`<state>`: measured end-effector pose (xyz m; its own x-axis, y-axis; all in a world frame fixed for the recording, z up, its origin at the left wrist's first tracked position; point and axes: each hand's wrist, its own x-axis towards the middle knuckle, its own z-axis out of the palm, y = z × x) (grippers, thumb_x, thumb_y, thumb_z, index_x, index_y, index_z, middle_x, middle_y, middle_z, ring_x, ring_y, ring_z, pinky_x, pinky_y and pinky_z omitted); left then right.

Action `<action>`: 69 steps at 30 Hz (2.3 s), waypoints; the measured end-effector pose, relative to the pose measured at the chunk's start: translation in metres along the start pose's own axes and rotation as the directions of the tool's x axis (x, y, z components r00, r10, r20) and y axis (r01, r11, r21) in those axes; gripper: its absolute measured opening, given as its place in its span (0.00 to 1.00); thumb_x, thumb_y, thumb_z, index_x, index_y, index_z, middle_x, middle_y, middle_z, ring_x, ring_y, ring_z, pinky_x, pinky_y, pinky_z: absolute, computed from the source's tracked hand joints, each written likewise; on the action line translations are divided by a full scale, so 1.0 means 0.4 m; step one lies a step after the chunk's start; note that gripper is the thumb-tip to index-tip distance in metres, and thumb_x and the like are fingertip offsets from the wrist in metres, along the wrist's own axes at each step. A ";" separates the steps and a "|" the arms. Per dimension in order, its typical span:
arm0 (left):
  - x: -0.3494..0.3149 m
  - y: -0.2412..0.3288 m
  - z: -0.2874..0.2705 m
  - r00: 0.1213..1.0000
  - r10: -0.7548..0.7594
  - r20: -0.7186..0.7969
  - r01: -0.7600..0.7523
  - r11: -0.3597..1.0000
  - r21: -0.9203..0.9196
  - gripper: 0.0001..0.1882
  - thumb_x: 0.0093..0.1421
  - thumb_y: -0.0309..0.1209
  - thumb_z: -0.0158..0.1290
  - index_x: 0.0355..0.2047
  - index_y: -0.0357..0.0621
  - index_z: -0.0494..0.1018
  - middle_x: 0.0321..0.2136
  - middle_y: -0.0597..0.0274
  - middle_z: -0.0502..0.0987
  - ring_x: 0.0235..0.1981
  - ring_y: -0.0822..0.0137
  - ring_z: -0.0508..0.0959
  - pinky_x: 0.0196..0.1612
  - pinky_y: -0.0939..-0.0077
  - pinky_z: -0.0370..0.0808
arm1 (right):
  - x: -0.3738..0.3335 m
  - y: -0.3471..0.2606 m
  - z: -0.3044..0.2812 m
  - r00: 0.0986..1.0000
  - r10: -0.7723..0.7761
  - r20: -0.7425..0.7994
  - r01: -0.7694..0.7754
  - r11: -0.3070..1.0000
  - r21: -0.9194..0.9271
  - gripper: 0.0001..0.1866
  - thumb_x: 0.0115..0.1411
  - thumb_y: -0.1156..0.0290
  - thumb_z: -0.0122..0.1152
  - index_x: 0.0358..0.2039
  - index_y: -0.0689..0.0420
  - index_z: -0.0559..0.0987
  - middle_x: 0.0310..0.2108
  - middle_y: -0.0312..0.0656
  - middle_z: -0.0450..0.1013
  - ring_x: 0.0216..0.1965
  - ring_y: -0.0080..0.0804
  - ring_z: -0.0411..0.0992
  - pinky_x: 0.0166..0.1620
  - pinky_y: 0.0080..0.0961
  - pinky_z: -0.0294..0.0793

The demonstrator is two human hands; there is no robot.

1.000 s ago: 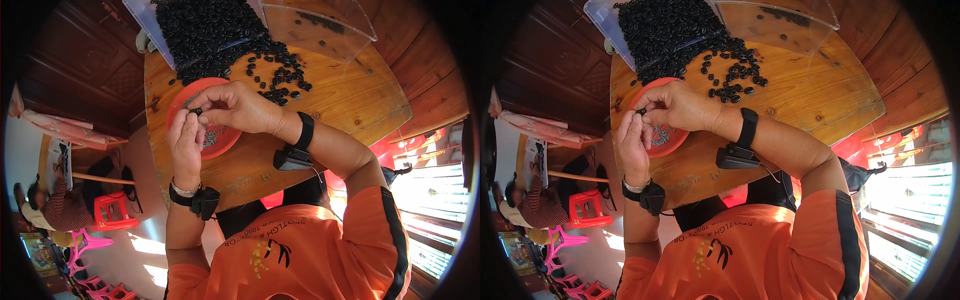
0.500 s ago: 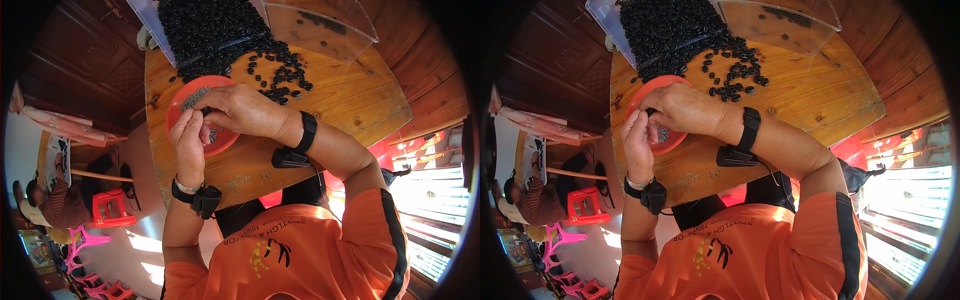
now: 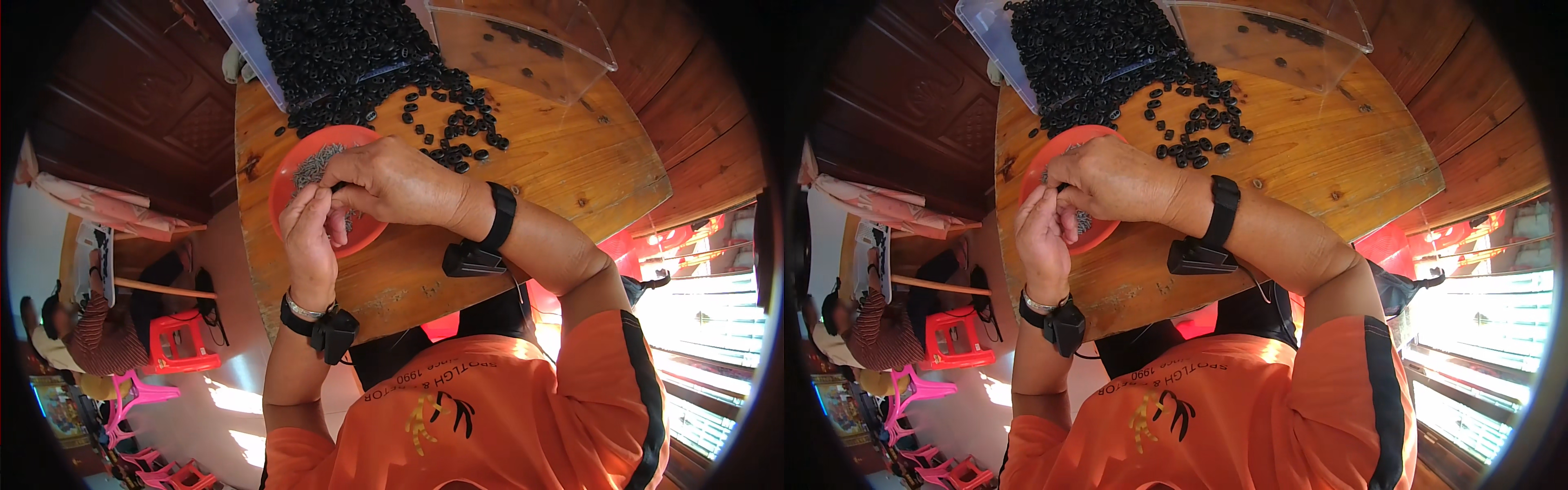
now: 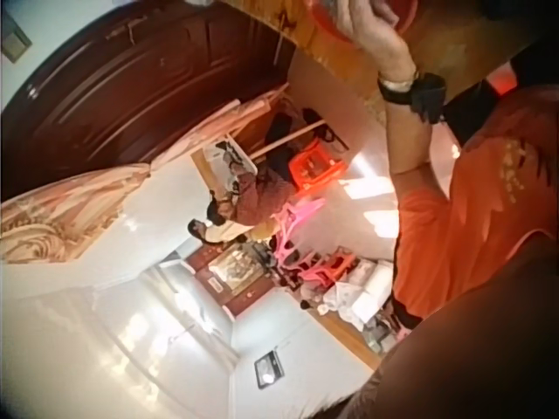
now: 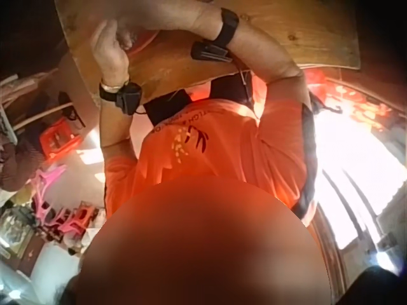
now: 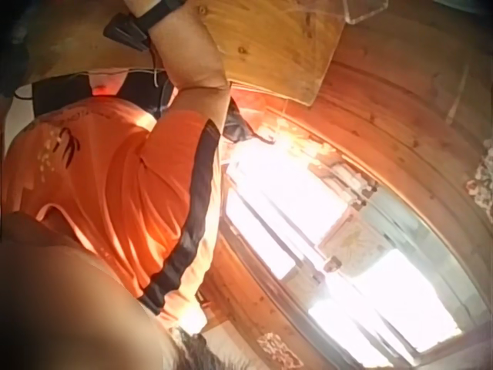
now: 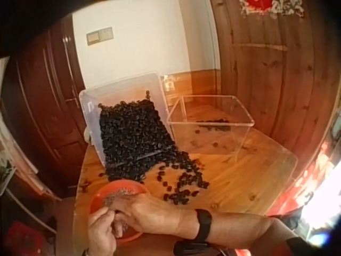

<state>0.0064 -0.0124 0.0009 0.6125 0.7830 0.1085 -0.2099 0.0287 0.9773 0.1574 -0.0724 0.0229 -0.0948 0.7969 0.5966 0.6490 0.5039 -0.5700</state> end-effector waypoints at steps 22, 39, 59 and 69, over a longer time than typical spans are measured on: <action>0.004 0.016 -0.010 0.987 0.143 0.068 -0.155 0.965 0.213 0.10 0.62 0.31 0.44 0.28 0.39 0.71 0.17 0.71 0.65 0.18 0.82 0.62 0.20 0.89 0.60 | -0.046 0.224 -0.237 0.908 0.380 -0.176 -0.396 0.645 -0.653 0.09 0.47 0.61 0.60 0.25 0.53 0.81 0.23 0.44 0.75 0.27 0.42 0.74 0.33 0.33 0.72; 0.005 0.008 -0.011 0.990 0.098 0.101 -0.122 0.953 0.276 0.11 0.63 0.32 0.45 0.29 0.38 0.71 0.18 0.71 0.66 0.19 0.82 0.63 0.21 0.89 0.61 | -0.006 0.209 -0.152 0.696 0.704 0.139 -0.487 0.606 -0.629 0.10 0.41 0.68 0.60 0.25 0.57 0.80 0.28 0.48 0.75 0.32 0.45 0.74 0.34 0.36 0.74; 0.013 0.015 -0.007 0.997 0.048 0.064 -0.061 0.975 0.212 0.06 0.61 0.29 0.46 0.32 0.40 0.69 0.19 0.70 0.67 0.20 0.82 0.65 0.22 0.89 0.63 | 0.010 0.067 -0.024 0.895 0.390 0.216 -0.425 0.595 0.682 0.06 0.55 0.76 0.60 0.34 0.60 0.77 0.29 0.33 0.74 0.29 0.17 0.72 0.34 0.13 0.71; 0.011 0.005 -0.015 0.995 0.093 0.030 -0.097 0.961 0.261 0.06 0.61 0.28 0.46 0.30 0.39 0.69 0.18 0.70 0.68 0.19 0.82 0.65 0.22 0.88 0.63 | 0.005 0.044 0.003 0.911 0.386 0.147 -0.399 0.731 0.554 0.08 0.55 0.76 0.59 0.36 0.62 0.78 0.31 0.34 0.75 0.32 0.18 0.72 0.38 0.15 0.72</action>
<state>0.0042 -0.0051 0.0024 0.6131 0.7632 0.2039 -0.0626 -0.2105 0.9756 0.1679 -0.0616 0.0133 0.0537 0.9692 0.2402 0.0938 0.2346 -0.9676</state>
